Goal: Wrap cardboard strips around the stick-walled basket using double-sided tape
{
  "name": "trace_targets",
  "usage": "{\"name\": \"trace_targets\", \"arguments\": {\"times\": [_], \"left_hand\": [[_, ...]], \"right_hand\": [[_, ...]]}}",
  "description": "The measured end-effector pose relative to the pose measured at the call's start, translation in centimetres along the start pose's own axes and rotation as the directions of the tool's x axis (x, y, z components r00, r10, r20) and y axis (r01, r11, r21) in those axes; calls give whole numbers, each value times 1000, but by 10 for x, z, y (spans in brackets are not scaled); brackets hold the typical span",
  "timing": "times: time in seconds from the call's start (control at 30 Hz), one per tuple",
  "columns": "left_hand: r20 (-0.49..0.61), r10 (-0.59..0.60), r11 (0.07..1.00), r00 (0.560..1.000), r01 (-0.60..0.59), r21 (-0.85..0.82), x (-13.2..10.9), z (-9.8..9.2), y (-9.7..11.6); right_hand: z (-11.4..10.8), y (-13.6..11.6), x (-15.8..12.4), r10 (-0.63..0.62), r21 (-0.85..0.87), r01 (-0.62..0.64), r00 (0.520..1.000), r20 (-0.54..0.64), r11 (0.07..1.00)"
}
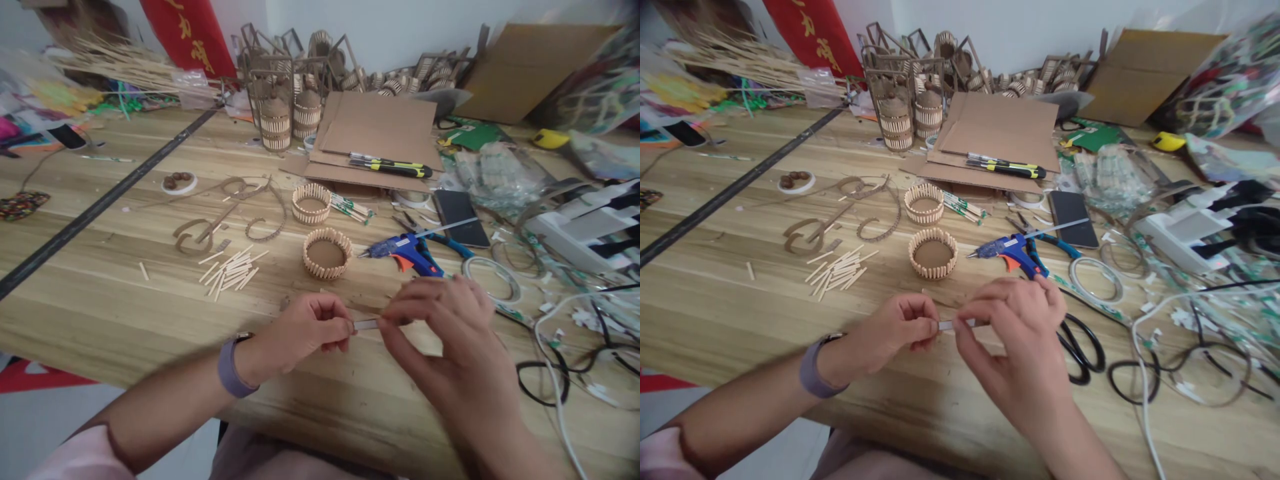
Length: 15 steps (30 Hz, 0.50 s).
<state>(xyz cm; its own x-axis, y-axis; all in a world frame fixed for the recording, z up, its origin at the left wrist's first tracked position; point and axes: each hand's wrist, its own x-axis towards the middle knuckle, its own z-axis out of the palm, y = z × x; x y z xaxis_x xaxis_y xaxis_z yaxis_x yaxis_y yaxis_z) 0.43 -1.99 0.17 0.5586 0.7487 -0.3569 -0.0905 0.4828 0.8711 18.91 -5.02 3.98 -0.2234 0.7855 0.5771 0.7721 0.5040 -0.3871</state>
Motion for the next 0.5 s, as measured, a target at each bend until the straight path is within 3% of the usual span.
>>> {"name": "trace_targets", "arguments": {"times": [0.1,0.23,0.5], "left_hand": [[-20,29,999,999,-30,-21,-1,1,1],[-12,91,995,996,-91,41,-3,1,-1],[20,211,959,977,-211,192,-5,-1,-7]], "right_hand": [[4,-10,-5,-76,-89,75,997,-8,993],[12,-15,-12,-66,-171,63,998,-12,983],[11,-16,-11,1,-119,-1,1000,1,993]]}}
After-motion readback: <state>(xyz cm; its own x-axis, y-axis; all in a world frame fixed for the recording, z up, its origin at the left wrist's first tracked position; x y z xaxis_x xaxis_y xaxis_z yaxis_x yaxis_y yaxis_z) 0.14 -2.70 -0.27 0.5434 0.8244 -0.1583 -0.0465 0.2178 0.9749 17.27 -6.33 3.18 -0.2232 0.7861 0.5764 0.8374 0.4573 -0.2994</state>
